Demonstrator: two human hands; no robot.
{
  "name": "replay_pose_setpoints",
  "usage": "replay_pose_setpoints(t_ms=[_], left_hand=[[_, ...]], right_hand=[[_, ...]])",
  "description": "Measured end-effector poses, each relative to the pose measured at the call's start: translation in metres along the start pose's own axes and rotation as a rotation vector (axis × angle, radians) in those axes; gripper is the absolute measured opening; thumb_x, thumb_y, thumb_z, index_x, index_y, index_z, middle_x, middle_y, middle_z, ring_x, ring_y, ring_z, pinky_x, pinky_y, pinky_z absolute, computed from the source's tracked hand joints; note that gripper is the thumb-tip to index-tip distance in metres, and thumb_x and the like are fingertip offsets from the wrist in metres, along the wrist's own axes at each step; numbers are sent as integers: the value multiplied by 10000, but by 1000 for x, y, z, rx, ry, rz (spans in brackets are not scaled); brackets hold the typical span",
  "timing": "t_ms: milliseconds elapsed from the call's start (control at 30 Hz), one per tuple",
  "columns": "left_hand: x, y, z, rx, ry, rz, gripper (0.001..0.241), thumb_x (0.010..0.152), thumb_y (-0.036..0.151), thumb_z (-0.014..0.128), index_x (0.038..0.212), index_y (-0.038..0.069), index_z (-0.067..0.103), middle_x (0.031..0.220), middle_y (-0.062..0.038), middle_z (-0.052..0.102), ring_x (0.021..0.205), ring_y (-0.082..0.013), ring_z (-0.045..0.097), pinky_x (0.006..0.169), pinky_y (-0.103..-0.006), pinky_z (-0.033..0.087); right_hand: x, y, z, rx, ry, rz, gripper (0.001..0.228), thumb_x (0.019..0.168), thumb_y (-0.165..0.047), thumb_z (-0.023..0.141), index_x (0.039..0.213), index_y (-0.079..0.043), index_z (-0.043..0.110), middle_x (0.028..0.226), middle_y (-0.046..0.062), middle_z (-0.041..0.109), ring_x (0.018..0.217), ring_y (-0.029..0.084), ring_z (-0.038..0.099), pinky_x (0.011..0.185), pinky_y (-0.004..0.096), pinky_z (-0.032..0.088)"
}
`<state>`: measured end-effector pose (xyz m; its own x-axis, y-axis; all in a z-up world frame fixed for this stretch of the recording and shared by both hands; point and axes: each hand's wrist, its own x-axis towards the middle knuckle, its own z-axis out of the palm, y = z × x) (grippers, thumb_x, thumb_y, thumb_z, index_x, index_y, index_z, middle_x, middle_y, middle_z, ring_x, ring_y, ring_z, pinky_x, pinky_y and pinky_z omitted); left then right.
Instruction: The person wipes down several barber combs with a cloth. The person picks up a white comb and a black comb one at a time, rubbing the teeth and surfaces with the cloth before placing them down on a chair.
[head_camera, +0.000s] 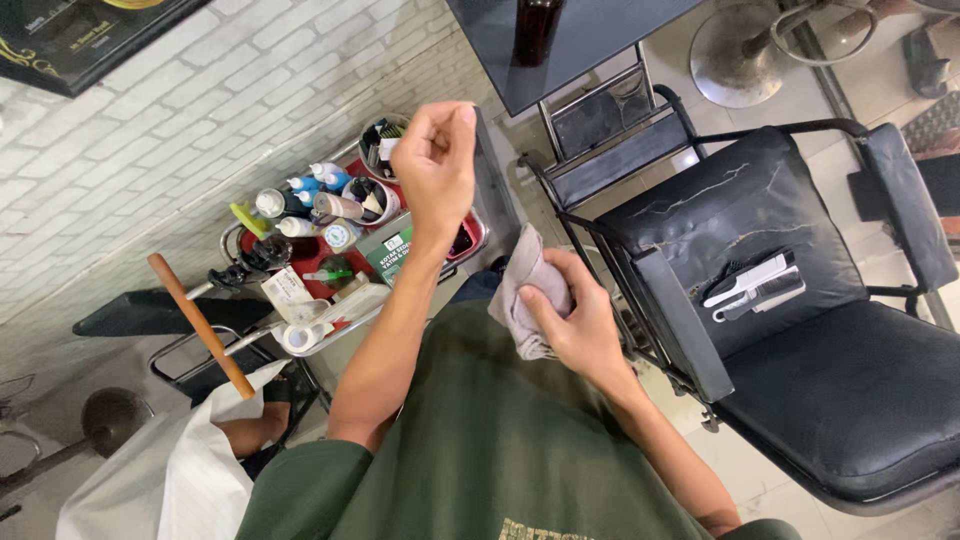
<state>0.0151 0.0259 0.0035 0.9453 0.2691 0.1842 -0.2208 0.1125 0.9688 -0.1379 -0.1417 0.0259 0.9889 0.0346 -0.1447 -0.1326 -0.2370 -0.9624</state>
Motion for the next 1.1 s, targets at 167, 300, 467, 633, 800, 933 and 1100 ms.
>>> replay_pose_setpoints(t_ms=[167, 300, 467, 633, 800, 933, 1100], left_hand=[[-9, 11, 0, 40, -100, -48, 104, 1043, 91, 675, 1037, -4, 717, 791, 89, 572, 685, 15, 433, 595, -190, 338], [-23, 19, 8, 23, -210, -65, 103, 1039, 84, 667, 1041, -9, 711, 809, 85, 582, 710, -3, 445, 616, -202, 359], [-49, 20, 19, 70, -397, -25, 97, 1024, 75, 657, 1033, -10, 704, 925, 25, 663, 855, -74, 638, 802, -233, 530], [-51, 20, 13, 123, -536, 79, 184, 1042, 93, 652, 1192, 7, 715, 1246, -79, 577, 1078, -130, 614, 953, -273, 520], [-78, 24, -3, 121, -844, -190, 559, 923, 140, 772, 1379, -10, 487, 1209, -91, 635, 1072, -148, 600, 903, -295, 499], [-108, 18, 0, -102, -684, -533, 287, 1006, 160, 655, 1244, 8, 603, 932, -49, 713, 705, -103, 678, 650, -251, 556], [-107, 31, -8, 101, -782, -452, 172, 1034, 154, 628, 957, 6, 672, 738, 8, 636, 574, -44, 538, 502, -243, 460]], right_hand=[[17, -3, -8, -93, 29, 56, 440, 888, -163, 767, 1258, 17, 612, 1048, 90, 716, 945, 136, 682, 835, 289, 550], [27, -9, -12, 64, -33, 23, 398, 923, -148, 749, 1261, 11, 611, 1046, 77, 716, 959, 116, 658, 853, 278, 543], [47, -10, -18, 102, 86, -28, 320, 960, -125, 726, 1236, 8, 634, 1062, 62, 703, 971, 97, 640, 862, 262, 536], [61, -5, -32, 200, 186, -43, 286, 993, -122, 702, 1233, 15, 624, 1065, 28, 694, 969, 85, 633, 863, 248, 531], [66, 4, -38, 381, 671, -305, 365, 1095, -116, 657, 1389, 18, 486, 1271, 72, 624, 1156, 132, 628, 1032, 297, 531], [61, 9, -28, 539, 751, -307, 423, 1081, -115, 645, 1429, -2, 432, 1279, 103, 622, 1126, 153, 635, 991, 308, 532], [62, 17, -38, 616, 746, -271, 395, 1065, -105, 666, 1393, 1, 474, 1233, 85, 647, 1071, 135, 649, 938, 296, 542]])
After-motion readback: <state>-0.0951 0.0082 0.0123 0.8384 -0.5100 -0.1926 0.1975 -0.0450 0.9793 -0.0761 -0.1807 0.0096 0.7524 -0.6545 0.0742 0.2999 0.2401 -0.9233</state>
